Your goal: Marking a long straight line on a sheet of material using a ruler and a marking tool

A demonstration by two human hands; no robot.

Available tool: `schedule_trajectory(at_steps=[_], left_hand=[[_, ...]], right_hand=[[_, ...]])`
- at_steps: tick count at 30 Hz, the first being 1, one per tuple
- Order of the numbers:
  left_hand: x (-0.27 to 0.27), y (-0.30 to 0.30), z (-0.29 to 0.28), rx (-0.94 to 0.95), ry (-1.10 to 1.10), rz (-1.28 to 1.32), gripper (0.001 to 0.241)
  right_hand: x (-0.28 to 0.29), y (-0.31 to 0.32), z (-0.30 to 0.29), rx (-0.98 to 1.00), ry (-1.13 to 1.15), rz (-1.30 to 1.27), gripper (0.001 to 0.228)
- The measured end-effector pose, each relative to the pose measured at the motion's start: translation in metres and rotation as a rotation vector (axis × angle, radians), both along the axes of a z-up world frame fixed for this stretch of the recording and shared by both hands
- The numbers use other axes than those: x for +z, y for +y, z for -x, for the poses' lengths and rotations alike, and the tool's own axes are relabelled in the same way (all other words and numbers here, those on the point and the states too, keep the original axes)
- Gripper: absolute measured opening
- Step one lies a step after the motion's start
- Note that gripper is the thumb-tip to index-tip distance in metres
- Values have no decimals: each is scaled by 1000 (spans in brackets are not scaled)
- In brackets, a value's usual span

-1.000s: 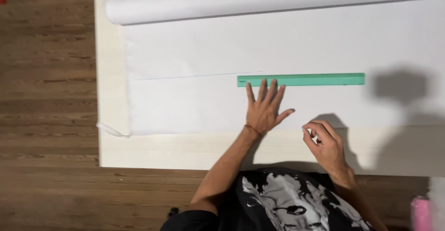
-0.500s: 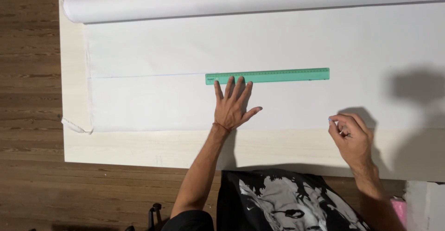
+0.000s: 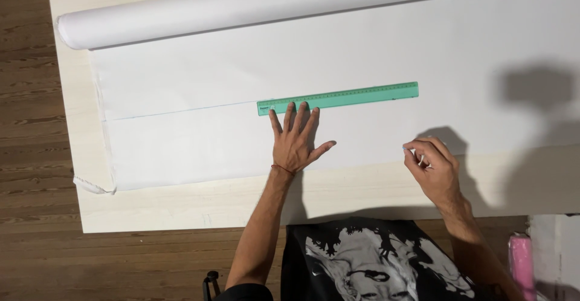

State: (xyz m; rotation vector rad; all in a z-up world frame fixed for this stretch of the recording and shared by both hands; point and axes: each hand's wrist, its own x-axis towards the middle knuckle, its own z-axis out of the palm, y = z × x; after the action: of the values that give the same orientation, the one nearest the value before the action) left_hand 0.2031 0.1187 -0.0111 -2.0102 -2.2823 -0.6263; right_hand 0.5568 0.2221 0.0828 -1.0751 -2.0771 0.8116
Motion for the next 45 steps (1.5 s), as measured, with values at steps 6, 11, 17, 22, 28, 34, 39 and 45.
schedule_trajectory(at_steps=[6, 11, 17, 22, 28, 34, 39, 45], left_hand=[[0, 0, -2, 7, -6, 10, 104], [4, 1, -2, 14, -19, -21, 102], [4, 1, -1, 13, -13, -22, 101], [10, 4, 3, -2, -17, -18, 93], [2, 3, 1, 22, -59, -2, 91], [-2, 1, -2, 18, -64, -17, 89], [5, 2, 0, -10, -51, -16, 87], [13, 3, -1, 23, -10, 33, 89]], right_hand=[[-5, -2, 10, 5, 17, 21, 19], [5, 5, 43, 30, 50, 68, 15], [-2, 43, 174, 265, 143, 49, 16], [-54, 77, 291, 532, -75, -54, 9], [-83, 85, 336, 720, -266, -121, 5], [-130, 87, 338, 722, -379, -403, 2], [-104, 78, 342, 705, -439, -717, 12], [-59, 99, 302, 773, -675, -836, 18]])
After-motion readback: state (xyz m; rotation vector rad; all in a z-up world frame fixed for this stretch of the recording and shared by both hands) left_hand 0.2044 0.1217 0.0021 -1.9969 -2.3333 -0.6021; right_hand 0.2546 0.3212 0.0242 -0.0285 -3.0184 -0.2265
